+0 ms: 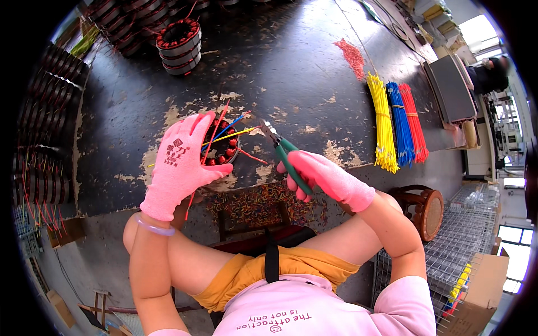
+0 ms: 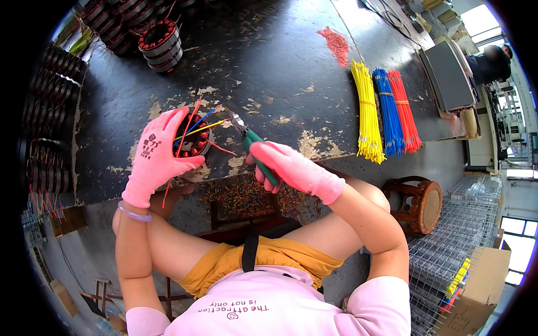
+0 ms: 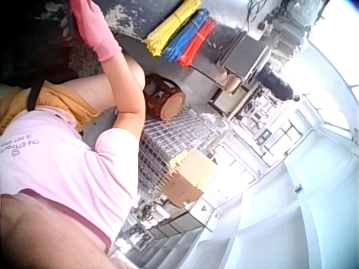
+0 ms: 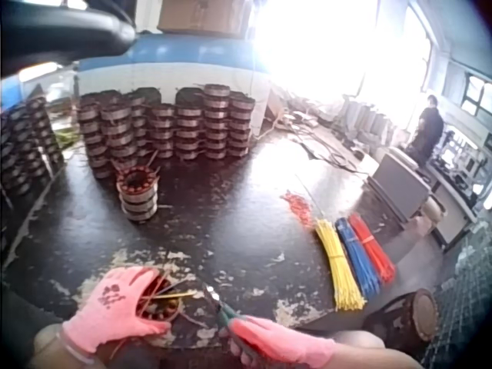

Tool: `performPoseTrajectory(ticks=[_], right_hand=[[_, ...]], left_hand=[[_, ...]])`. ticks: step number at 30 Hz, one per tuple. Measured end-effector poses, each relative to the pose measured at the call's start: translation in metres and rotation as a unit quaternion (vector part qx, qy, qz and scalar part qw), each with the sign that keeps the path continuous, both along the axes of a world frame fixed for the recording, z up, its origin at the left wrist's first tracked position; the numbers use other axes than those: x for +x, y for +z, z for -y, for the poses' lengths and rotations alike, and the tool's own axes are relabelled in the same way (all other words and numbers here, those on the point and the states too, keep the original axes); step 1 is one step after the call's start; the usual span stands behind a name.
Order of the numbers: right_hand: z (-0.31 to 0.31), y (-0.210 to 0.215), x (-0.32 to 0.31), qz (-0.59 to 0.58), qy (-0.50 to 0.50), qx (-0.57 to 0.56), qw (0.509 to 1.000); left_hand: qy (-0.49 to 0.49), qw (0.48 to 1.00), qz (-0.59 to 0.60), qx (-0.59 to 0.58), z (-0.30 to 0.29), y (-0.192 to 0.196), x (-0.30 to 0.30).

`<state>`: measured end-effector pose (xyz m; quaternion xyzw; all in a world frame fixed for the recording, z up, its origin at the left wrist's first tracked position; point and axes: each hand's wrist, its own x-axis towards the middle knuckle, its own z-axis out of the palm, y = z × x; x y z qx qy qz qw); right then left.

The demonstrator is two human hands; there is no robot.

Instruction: The person uses zip ties to bundle groups of colored wires together on a motor stator. They wrap the ties around the wires and secure them by hand, then trim the excess with pliers.

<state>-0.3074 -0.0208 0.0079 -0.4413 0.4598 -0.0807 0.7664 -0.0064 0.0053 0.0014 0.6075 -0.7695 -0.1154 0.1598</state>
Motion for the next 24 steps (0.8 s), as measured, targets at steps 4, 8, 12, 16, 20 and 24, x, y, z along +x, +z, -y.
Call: performPoseTrajectory(ticks=[4,8,12,16,20,24], right_hand=[[0.004,-0.002,-0.001,0.003,-0.006,0.001,1.000],[-0.004,0.004,-0.010,0.055,-0.019,0.073,0.996],[-0.012,0.003,-0.015,0.069,0.024,0.128,0.989],[-0.010,-0.003,-0.002,0.055,0.040,0.115,0.991],[-0.003,-0.004,0.003,0.055,0.043,0.108,0.992],[-0.006,-0.002,0.002,0.036,0.045,0.104,0.993]], left_hand=[[0.034,0.999,0.032,-0.027,-0.003,-0.007,-0.006],[0.115,0.988,0.104,-0.021,-0.007,-0.005,-0.019],[0.149,0.980,0.134,-0.012,-0.007,-0.005,-0.022],[0.147,0.980,0.137,-0.010,-0.008,-0.001,-0.023],[0.141,0.980,0.136,-0.021,-0.008,-0.004,-0.021],[0.142,0.982,0.124,-0.011,-0.009,-0.004,-0.021]])
